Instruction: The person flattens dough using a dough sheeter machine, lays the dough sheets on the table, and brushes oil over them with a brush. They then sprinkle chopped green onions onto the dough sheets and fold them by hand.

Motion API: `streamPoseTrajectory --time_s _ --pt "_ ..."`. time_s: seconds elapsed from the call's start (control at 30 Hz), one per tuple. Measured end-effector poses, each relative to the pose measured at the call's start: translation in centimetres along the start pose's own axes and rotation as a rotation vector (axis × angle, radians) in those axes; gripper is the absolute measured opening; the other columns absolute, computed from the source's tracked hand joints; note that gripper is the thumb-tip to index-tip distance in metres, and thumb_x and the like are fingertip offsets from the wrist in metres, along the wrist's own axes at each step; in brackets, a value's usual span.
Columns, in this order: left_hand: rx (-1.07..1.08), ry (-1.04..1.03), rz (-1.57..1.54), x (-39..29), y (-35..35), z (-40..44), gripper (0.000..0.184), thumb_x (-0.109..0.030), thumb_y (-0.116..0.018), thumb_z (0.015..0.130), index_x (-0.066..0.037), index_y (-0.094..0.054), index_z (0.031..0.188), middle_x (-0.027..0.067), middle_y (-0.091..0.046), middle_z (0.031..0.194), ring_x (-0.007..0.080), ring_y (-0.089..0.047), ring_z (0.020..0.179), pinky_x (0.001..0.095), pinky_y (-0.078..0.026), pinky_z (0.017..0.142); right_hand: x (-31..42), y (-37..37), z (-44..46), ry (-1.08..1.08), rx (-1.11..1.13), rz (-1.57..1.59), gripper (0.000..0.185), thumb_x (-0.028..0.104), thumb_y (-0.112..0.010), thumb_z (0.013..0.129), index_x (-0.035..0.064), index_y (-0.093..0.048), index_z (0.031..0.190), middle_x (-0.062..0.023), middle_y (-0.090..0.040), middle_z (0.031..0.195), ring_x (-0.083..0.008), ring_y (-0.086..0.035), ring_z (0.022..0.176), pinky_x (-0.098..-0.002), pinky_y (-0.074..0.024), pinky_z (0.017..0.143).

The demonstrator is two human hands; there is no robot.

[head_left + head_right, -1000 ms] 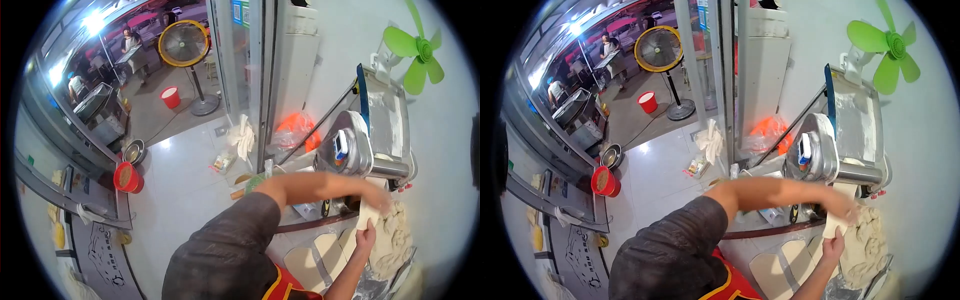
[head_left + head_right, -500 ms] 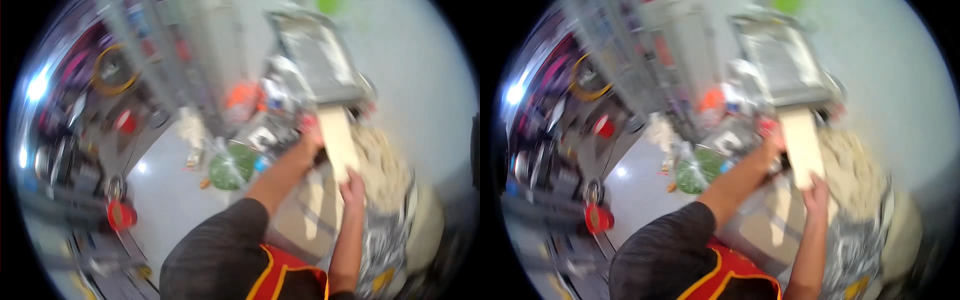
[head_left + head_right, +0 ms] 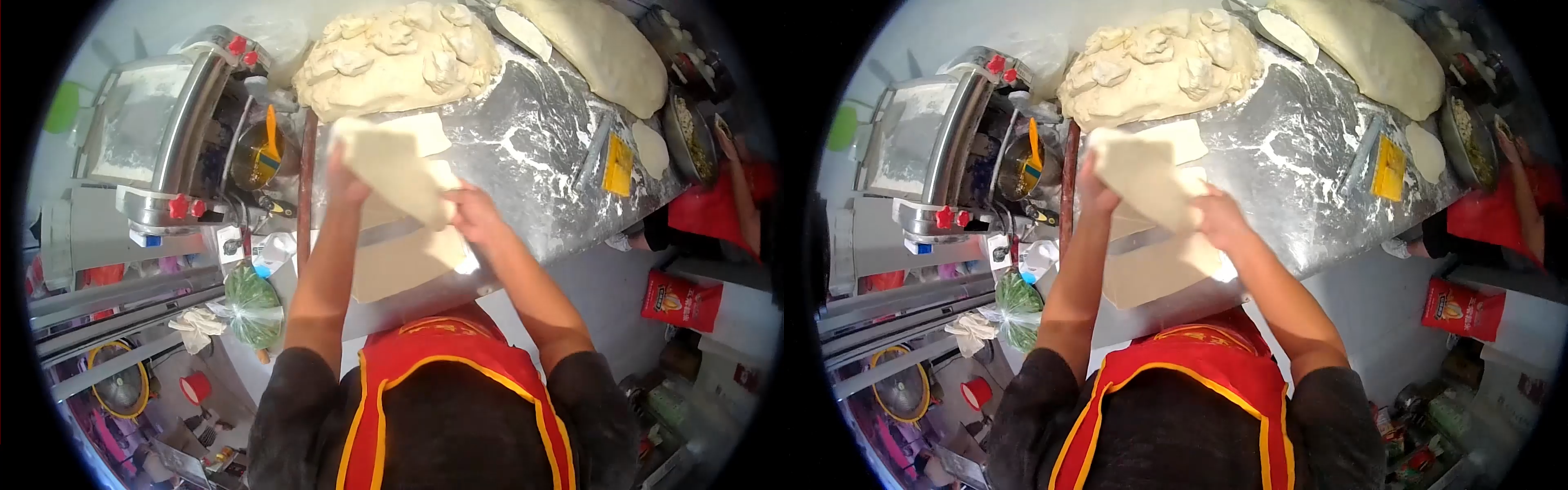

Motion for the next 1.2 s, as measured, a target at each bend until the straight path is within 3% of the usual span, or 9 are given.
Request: streamPoseTrajectory --time_s 0.27,0.53,0.63,0.67,0.7,0.77,0.9,0.97,1.2 --pt "-0.347 0.389 0.275 18.6 3.3 12.3 0.035 -0.016 -0.051 0.09 0.003 -0.046 0.118 0.0151 -0.056 0.113 0.029 -0.056 0.103 0.0415 -0.044 0.092 0.4 14.8 -3.4 0.174 -0.298 0.186 0.04 -0.003 -0.042 0.086 -0.0012 -0.039 0.126 -0.0154 -0.052 0.118 -0.0255 -0.056 0.104 -0.037 -0.0496 0.088" --pt "-0.368 0.259 1.022 18.2 -1.6 7.0 0.045 -0.01 -0.059 0.08 0.004 -0.043 0.12 0.0181 -0.056 0.112 0.0306 -0.057 0.099 0.0386 -0.047 0.085 -3.4 17.6 -6.2 0.054 -0.214 0.252 0.039 0.002 -0.044 0.088 0.0012 -0.041 0.126 -0.0123 -0.054 0.117 -0.0224 -0.056 0.103 -0.0362 -0.0487 0.088" --pt "-0.165 -0.3 1.825 16.9 -3.8 6.6 0.045 -0.011 -0.062 0.075 0.006 -0.046 0.113 0.0211 -0.054 0.11 0.0337 -0.052 0.105 0.0438 -0.042 0.089 -0.5 17.9 -7.3 -0.111 -0.294 -0.536 0.034 0.008 -0.05 0.087 0.002 -0.048 0.121 -0.0118 -0.059 0.108 -0.023 -0.061 0.095 -0.0358 -0.0494 0.086" --pt "-0.05 -0.582 2.147 17.2 -4.1 6.1 0.044 -0.012 -0.064 0.073 0.007 -0.047 0.109 0.0224 -0.053 0.109 0.035 -0.051 0.106 0.0462 -0.041 0.09 -0.2 20.2 -6.9 0.089 -0.288 -1.105 0.03 0.011 -0.052 0.088 0.0015 -0.052 0.116 -0.0137 -0.063 0.1 -0.0272 -0.063 0.086 -0.0362 -0.05 0.08" --pt "0.077 -0.39 2.255 17.9 -2.9 5.8 0.059 -0.019 -0.057 0.077 0.005 -0.037 0.127 0.0217 -0.045 0.125 0.0363 -0.039 0.12 0.0432 -0.028 0.104 1.6 18.1 -7.8 0.256 -0.406 -1.298 0.034 0.013 -0.052 0.087 -0.0021 -0.049 0.117 -0.0186 -0.06 0.104 -0.0323 -0.06 0.091 -0.0376 -0.0473 0.084" --pt "0.234 -0.403 2.229 19.7 -1.2 3.6 0.062 -0.028 -0.054 0.08 0.002 -0.035 0.132 0.0214 -0.033 0.137 0.0351 -0.026 0.13 0.0439 -0.019 0.108 3.7 14.3 -7.6 0.636 -0.462 -1.548 0.045 0.016 -0.052 0.087 -0.0048 -0.041 0.126 -0.0249 -0.046 0.125 -0.0372 -0.044 0.116 -0.0416 -0.0335 0.1" --pt "0.364 -0.397 2.241 20.6 0.1 0.6 0.057 -0.037 -0.052 0.082 -0.007 -0.044 0.129 0.013 -0.032 0.141 0.0336 -0.019 0.134 0.0514 -0.013 0.107 0.3 10.1 -2.6 0.727 -0.172 -1.849 0.062 0.02 -0.052 0.086 -0.0007 -0.024 0.137 -0.0204 -0.022 0.144 -0.0335 -0.015 0.135 -0.0511 -0.0078 0.109" --pt "0.454 -0.657 2.352 20.2 -0.2 0.0 0.041 -0.036 -0.052 0.079 -0.01 -0.062 0.11 0.0122 -0.038 0.137 0.0348 -0.025 0.132 0.0573 -0.014 0.104 -1.6 10.8 -1.0 0.66 -0.214 -1.93 0.064 0.023 -0.051 0.086 0.0 -0.023 0.138 -0.0189 -0.022 0.144 -0.0328 -0.017 0.135 -0.051 -0.0086 0.108" --pt "0.033 -0.403 1.998 7.2 -0.7 -7.1 0.048 -0.028 -0.051 0.086 0.0 -0.046 0.124 0.0195 -0.046 0.127 0.031 -0.04 0.122 0.0412 -0.028 0.103 0.3 10.7 -1.6 0.74 -0.065 -1.601 0.055 0.014 -0.051 0.084 -0.0035 -0.032 0.133 -0.0224 -0.033 0.138 -0.0367 -0.029 0.128 -0.0434 -0.0185 0.107"
Point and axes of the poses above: each hand's wrist, its own z-axis towards the middle knuckle, its own y-axis out of the back of the hand, x = y × z, the point moved 3 cm from there along z, towards the middle knuckle
